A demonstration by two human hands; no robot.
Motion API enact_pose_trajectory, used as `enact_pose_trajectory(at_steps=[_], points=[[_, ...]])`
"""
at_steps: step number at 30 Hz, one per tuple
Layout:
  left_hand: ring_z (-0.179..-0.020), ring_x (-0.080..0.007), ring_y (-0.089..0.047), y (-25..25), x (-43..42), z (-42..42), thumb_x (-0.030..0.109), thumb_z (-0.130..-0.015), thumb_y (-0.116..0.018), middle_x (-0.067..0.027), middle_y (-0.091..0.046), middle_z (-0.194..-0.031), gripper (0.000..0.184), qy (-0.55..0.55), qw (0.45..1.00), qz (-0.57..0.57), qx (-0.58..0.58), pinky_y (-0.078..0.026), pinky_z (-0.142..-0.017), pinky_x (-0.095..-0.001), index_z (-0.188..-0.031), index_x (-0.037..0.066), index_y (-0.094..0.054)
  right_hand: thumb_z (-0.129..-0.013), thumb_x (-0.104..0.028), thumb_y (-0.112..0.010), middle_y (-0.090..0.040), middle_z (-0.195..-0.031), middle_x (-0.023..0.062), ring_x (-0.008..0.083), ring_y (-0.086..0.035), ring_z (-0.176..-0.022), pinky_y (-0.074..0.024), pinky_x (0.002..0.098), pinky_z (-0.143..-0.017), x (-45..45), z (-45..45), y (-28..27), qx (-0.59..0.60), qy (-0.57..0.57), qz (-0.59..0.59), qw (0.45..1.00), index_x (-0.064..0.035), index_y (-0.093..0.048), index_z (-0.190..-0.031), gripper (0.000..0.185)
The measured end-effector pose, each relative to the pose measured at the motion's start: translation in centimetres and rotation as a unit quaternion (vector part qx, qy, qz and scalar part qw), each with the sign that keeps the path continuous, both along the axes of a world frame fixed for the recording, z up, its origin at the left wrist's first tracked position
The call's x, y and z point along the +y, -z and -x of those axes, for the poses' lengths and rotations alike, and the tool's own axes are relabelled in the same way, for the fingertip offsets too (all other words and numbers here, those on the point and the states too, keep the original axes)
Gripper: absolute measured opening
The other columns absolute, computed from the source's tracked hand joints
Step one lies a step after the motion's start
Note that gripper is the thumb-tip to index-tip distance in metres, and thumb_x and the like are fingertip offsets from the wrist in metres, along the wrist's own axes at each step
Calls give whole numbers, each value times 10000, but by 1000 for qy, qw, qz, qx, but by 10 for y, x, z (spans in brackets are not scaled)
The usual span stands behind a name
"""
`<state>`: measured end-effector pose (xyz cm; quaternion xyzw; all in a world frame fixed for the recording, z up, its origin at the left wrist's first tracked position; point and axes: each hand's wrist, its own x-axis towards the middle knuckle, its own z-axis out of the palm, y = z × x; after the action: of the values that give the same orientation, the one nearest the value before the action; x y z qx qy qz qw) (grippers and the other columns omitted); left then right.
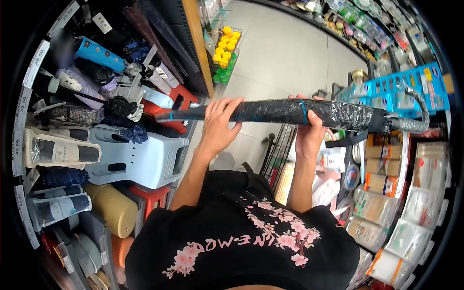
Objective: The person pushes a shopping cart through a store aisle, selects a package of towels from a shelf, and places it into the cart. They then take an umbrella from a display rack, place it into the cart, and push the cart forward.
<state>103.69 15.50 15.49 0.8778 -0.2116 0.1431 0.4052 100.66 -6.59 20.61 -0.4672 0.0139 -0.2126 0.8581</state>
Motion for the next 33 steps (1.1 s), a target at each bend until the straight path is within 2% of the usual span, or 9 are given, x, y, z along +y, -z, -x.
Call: enact_pose_trajectory(at_steps=[2, 6, 13, 21, 25, 27, 28, 30, 33], points=[[-1155, -312, -545, -5, -14, 12, 45, -737, -717, -102, -598, -1152, 498, 5, 999, 20, -27, -323, -1098, -499, -1220, 136, -636, -848, -86, -595, -592, -1208, 280, 436, -611, -1118, -475, 527, -1008, -10, 23, 3, -18, 13, -22, 1000, -40, -408, -1299, 490], [-1149, -297, -553, -9, -40, 27, 17, -705, -704, -86, -609, -1139, 478, 6, 997, 26, -74, -320, -1096, -491, -1166, 135, -663, -964, -493, -565, -491, -1379, 229, 430, -429, -1337, -368, 521, -1117, -33, 61, 24, -57, 28, -30, 998, -78, -416, -1358, 591], [-1168, -285, -548, -13, -77, 41, -27, -657, -689, -62, -618, -1135, 508, 49, 986, 37, -154, -305, -1106, -496, -1135, 147, -689, -945, -389, -642, -537, -1310, 172, 270, -528, -1238, -420, 456, -1097, -52, 117, 33, -15, 169, -107, 980, -15, -443, -1355, 590], [-1304, -356, -472, -47, -87, 41, 35, -675, -789, -89, -598, -1232, 514, 150, 978, 3, -148, -276, -1140, -518, -1163, 165, -693, -939, -211, -634, -546, -1291, 204, 292, -553, -1201, -435, 455, -1089, -47, 137, 25, -14, 278, -196, 940, 74, -436, -1328, 521], [-1312, -369, -471, -37, -61, 51, 108, -795, -794, -141, -585, -1255, 253, 207, 953, 164, -151, -382, -1077, -510, -1023, 56, -698, -931, -206, -611, -562, -1271, 236, 336, -559, -1203, -435, 472, -1088, -47, 134, 35, -29, 295, -219, 930, 111, -460, -1278, 493], [-1146, -335, -591, -8, -51, 44, 231, -857, -766, -139, -600, -1199, 326, 217, 903, 262, 263, -495, -963, -452, -1084, 35, -640, -927, -216, -601, -573, -1256, 244, 353, -561, -1204, -435, 476, -1085, -40, 126, 31, -25, 330, -212, 920, 125, -472, -1270, 501], [-1146, -335, -591, -1, -55, 35, 231, -857, -766, -139, -600, -1199, 326, 227, 900, 262, 264, -495, -963, -452, -1084, 35, -640, -924, -220, -604, -575, -1256, 240, 357, -560, -1203, -439, 478, -1080, -38, 122, 31, -31, 336, -211, 918, 128, -471, -1269, 508], [-1088, -292, -620, 8, -65, 18, 362, -980, -607, -155, -621, -1167, 368, 225, 724, 406, 510, -491, -964, -476, -1096, 13, -585, -905, -241, -630, -582, -1258, 227, 384, -543, -1224, -432, 509, -1074, -30, 115, 34, -35, 348, -217, 911, 73, -477, -1290, 520], [-1035, -269, -638, 6, -73, -15, 472, -983, -550, -140, -650, -1114, 482, 266, 612, 495, 556, -492, -970, -475, -1167, 26, -541, -891, -268, -647, -582, -1266, 214, 408, -523, -1248, -414, 539, -1080, -15, 112, 33, -51, 344, -185, 919, -27, -494, -1317, 513]])
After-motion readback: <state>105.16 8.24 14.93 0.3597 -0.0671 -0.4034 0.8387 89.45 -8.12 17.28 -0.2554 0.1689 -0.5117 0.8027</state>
